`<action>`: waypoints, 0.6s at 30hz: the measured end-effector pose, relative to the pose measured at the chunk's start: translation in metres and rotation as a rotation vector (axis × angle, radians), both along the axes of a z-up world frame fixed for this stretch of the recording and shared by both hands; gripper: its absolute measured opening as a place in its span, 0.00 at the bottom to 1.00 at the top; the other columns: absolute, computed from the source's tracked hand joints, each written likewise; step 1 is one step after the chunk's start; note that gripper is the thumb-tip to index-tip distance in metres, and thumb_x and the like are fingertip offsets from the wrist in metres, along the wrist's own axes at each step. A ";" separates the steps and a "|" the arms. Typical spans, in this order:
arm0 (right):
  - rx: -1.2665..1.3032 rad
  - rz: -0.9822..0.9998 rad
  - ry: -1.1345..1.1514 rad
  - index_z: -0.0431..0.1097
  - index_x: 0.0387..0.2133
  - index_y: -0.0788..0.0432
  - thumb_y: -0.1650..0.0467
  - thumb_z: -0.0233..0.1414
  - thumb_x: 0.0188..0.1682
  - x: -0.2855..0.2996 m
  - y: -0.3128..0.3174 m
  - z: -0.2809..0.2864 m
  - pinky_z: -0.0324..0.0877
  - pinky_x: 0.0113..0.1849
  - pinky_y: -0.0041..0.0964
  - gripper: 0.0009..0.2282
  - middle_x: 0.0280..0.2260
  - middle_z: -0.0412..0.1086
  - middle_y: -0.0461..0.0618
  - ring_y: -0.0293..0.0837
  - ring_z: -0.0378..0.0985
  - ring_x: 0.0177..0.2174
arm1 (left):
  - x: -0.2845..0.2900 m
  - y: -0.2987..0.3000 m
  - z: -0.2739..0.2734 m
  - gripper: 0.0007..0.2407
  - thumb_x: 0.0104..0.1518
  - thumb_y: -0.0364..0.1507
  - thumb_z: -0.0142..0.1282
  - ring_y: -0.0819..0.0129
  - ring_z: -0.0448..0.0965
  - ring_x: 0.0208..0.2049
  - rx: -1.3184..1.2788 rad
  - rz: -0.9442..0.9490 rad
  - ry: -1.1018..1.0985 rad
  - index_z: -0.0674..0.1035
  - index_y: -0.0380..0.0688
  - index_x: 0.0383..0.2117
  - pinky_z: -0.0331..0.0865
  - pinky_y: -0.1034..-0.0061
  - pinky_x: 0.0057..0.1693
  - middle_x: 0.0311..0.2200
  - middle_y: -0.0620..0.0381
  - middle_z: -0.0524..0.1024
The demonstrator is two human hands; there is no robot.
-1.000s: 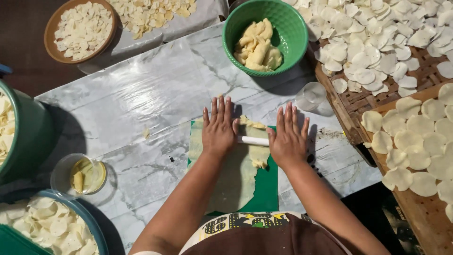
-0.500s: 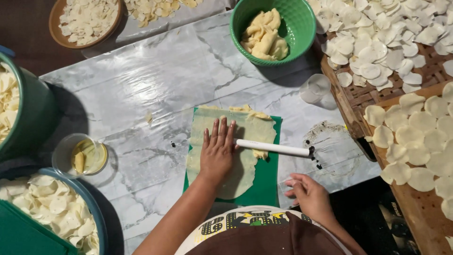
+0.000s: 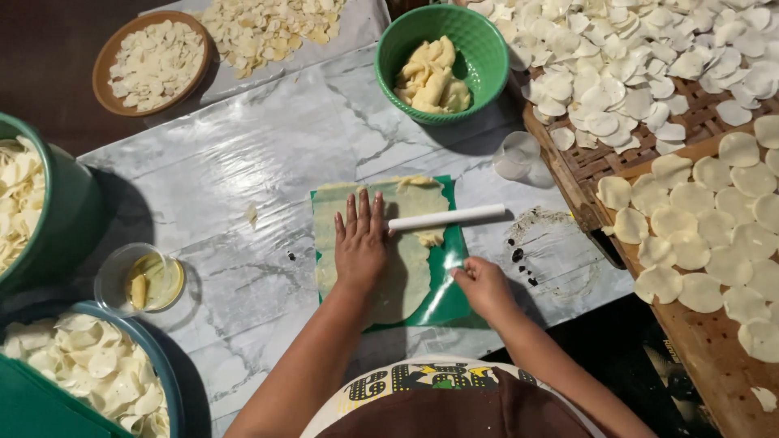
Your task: Roll out small portions of dough into thin sheets using a rolling pin
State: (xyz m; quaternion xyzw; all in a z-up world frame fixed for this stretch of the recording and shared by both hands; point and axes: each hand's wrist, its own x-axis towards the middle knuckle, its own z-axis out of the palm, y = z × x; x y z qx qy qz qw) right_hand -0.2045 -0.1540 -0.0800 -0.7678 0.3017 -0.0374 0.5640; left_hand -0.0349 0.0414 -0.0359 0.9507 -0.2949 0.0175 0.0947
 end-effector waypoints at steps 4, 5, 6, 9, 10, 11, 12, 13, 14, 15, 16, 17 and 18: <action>-0.349 0.284 0.346 0.76 0.27 0.55 0.60 0.58 0.46 0.034 -0.025 0.086 0.73 0.32 0.49 0.12 0.23 0.79 0.52 0.58 0.82 0.31 | 0.023 -0.005 0.012 0.30 0.67 0.47 0.37 0.53 0.38 0.75 0.064 0.019 0.065 0.48 0.55 0.74 0.29 0.46 0.73 0.75 0.51 0.44; -0.602 0.217 0.242 0.75 0.30 0.50 0.59 0.53 0.51 0.044 -0.038 0.076 0.75 0.34 0.47 0.10 0.29 0.76 0.48 0.53 0.82 0.34 | 0.028 -0.007 0.019 0.30 0.67 0.48 0.34 0.54 0.39 0.75 0.065 0.035 0.074 0.49 0.55 0.74 0.27 0.46 0.73 0.75 0.52 0.45; -0.849 0.145 0.137 0.73 0.33 0.45 0.58 0.49 0.56 0.051 -0.050 0.064 0.77 0.37 0.44 0.10 0.34 0.74 0.43 0.48 0.82 0.37 | 0.030 -0.008 0.025 0.29 0.67 0.50 0.32 0.56 0.41 0.75 0.068 0.048 0.087 0.50 0.55 0.73 0.25 0.46 0.73 0.74 0.52 0.47; -1.064 0.208 -0.278 0.72 0.43 0.50 0.64 0.47 0.59 0.090 -0.061 0.060 0.75 0.43 0.37 0.07 0.43 0.69 0.42 0.45 0.78 0.45 | 0.053 -0.019 0.045 0.29 0.69 0.49 0.31 0.53 0.38 0.75 0.003 0.090 0.047 0.49 0.51 0.74 0.26 0.45 0.73 0.75 0.49 0.44; -1.066 0.209 -0.278 0.72 0.43 0.50 0.64 0.47 0.59 0.094 -0.055 0.064 0.75 0.43 0.37 0.07 0.43 0.69 0.42 0.45 0.78 0.45 | 0.057 -0.022 0.040 0.29 0.69 0.49 0.31 0.53 0.38 0.75 0.000 0.090 0.047 0.49 0.51 0.74 0.26 0.45 0.73 0.75 0.49 0.44; -1.013 0.284 -0.201 0.65 0.54 0.56 0.63 0.44 0.60 0.099 -0.049 0.067 0.63 0.53 0.48 0.15 0.55 0.61 0.55 0.54 0.67 0.54 | 0.062 -0.025 0.036 0.29 0.69 0.48 0.31 0.54 0.36 0.76 0.021 0.080 0.055 0.48 0.51 0.74 0.26 0.46 0.74 0.75 0.50 0.42; -0.953 0.365 -0.124 0.57 0.66 0.63 0.61 0.40 0.61 0.102 -0.041 0.069 0.51 0.63 0.60 0.24 0.67 0.54 0.67 0.63 0.57 0.64 | 0.065 -0.025 0.031 0.30 0.69 0.47 0.31 0.55 0.34 0.76 0.045 0.074 0.067 0.46 0.51 0.74 0.26 0.47 0.74 0.75 0.51 0.40; -0.951 0.372 -0.122 0.57 0.66 0.63 0.61 0.40 0.61 0.095 -0.039 0.064 0.51 0.63 0.60 0.24 0.67 0.54 0.67 0.63 0.57 0.64 | 0.055 -0.020 0.029 0.30 0.69 0.47 0.31 0.55 0.34 0.76 0.046 0.079 0.072 0.46 0.51 0.74 0.26 0.47 0.74 0.75 0.51 0.40; -0.994 0.382 -0.175 0.53 0.68 0.65 0.60 0.42 0.60 0.088 -0.036 0.058 0.45 0.64 0.60 0.27 0.68 0.50 0.68 0.63 0.53 0.65 | 0.047 -0.017 0.028 0.29 0.69 0.46 0.30 0.55 0.36 0.76 0.043 0.065 0.082 0.46 0.50 0.74 0.27 0.48 0.74 0.75 0.50 0.42; -1.037 0.393 -0.229 0.50 0.69 0.66 0.59 0.43 0.59 0.081 -0.034 0.052 0.40 0.64 0.61 0.29 0.70 0.46 0.69 0.64 0.48 0.67 | 0.038 -0.013 0.027 0.29 0.69 0.45 0.30 0.55 0.38 0.75 0.040 0.051 0.093 0.47 0.49 0.74 0.28 0.49 0.74 0.75 0.49 0.43; -1.032 0.399 -0.225 0.50 0.69 0.66 0.59 0.43 0.59 0.069 -0.031 0.054 0.40 0.64 0.61 0.29 0.70 0.46 0.69 0.64 0.48 0.67 | 0.030 -0.009 0.028 0.29 0.69 0.45 0.30 0.55 0.38 0.75 0.043 0.054 0.100 0.47 0.49 0.74 0.28 0.49 0.74 0.75 0.49 0.43; -1.068 0.405 -0.212 0.51 0.69 0.65 0.59 0.42 0.59 0.057 -0.029 0.055 0.42 0.65 0.58 0.29 0.69 0.48 0.67 0.62 0.49 0.67 | 0.021 -0.005 0.029 0.28 0.69 0.44 0.30 0.55 0.37 0.75 0.058 0.040 0.121 0.46 0.49 0.74 0.26 0.48 0.74 0.75 0.51 0.42; -1.110 0.408 -0.203 0.52 0.68 0.64 0.59 0.41 0.59 0.049 -0.028 0.058 0.44 0.65 0.54 0.29 0.69 0.49 0.66 0.60 0.51 0.67 | 0.015 -0.004 0.031 0.28 0.68 0.42 0.31 0.56 0.36 0.75 0.067 0.025 0.136 0.45 0.50 0.74 0.25 0.47 0.73 0.75 0.52 0.41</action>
